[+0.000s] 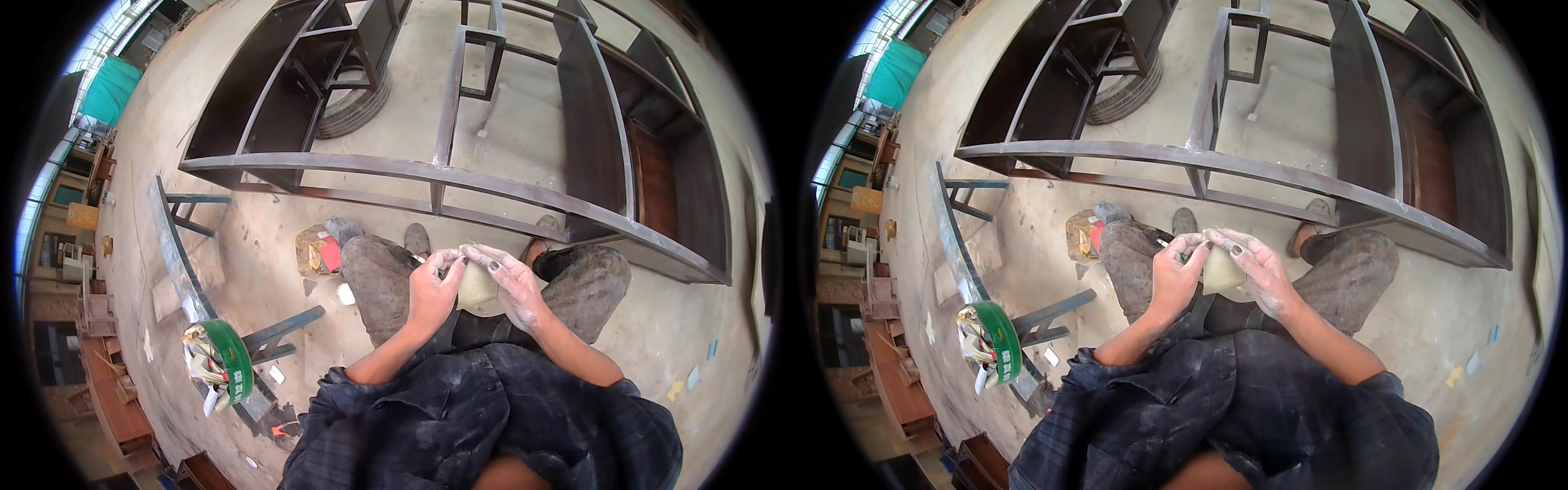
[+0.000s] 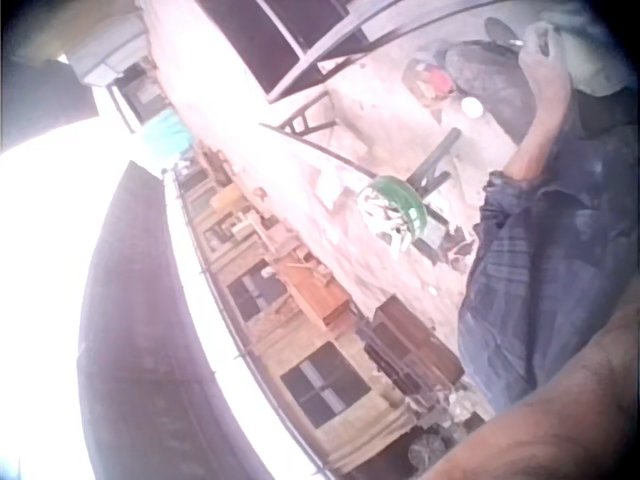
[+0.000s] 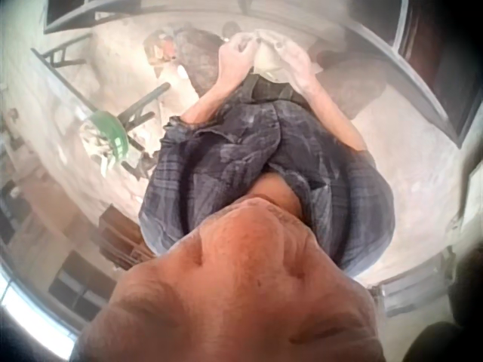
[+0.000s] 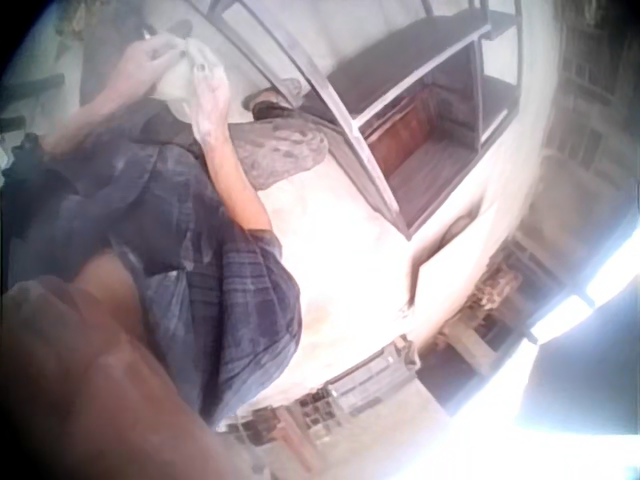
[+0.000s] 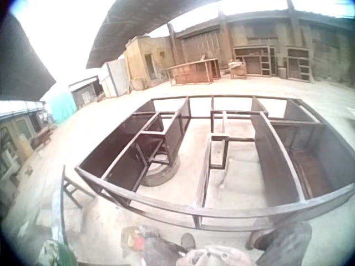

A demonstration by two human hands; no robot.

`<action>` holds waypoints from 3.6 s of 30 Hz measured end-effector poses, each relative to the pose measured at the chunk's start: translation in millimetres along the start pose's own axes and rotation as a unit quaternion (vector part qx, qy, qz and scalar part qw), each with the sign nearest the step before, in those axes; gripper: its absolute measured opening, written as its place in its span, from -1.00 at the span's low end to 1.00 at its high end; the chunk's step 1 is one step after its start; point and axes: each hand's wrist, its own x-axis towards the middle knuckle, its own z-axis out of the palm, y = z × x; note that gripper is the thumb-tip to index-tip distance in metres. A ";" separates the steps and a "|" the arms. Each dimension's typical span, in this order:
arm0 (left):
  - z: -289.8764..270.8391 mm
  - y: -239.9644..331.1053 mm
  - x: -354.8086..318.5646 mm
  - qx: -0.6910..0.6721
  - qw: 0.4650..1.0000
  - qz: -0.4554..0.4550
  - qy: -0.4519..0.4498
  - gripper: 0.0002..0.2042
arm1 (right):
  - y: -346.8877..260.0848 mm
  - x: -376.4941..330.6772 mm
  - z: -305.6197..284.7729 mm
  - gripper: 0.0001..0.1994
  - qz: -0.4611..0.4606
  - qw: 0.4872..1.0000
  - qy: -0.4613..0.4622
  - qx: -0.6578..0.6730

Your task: The person sands a metal frame structure using a sanding block and a scraper tool. They work on various sections of the frame, including corners and long edges, to smooth the surface.

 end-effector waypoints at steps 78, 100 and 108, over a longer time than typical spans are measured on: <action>-198.6 -48.8 303.3 0.400 0.901 0.014 0.168 -0.74 | -173.9 532.1 -242.6 -0.46 -0.150 0.624 0.259 -0.722; -203.4 -50.4 297.3 0.415 0.890 0.027 0.186 -0.71 | -95.7 428.0 -225.1 -0.45 -0.430 0.726 -0.082 -0.531; -198.2 -52.3 304.3 0.380 0.908 0.024 0.177 -0.72 | -93.0 399.2 -228.8 -0.42 -0.403 0.730 -0.066 -0.548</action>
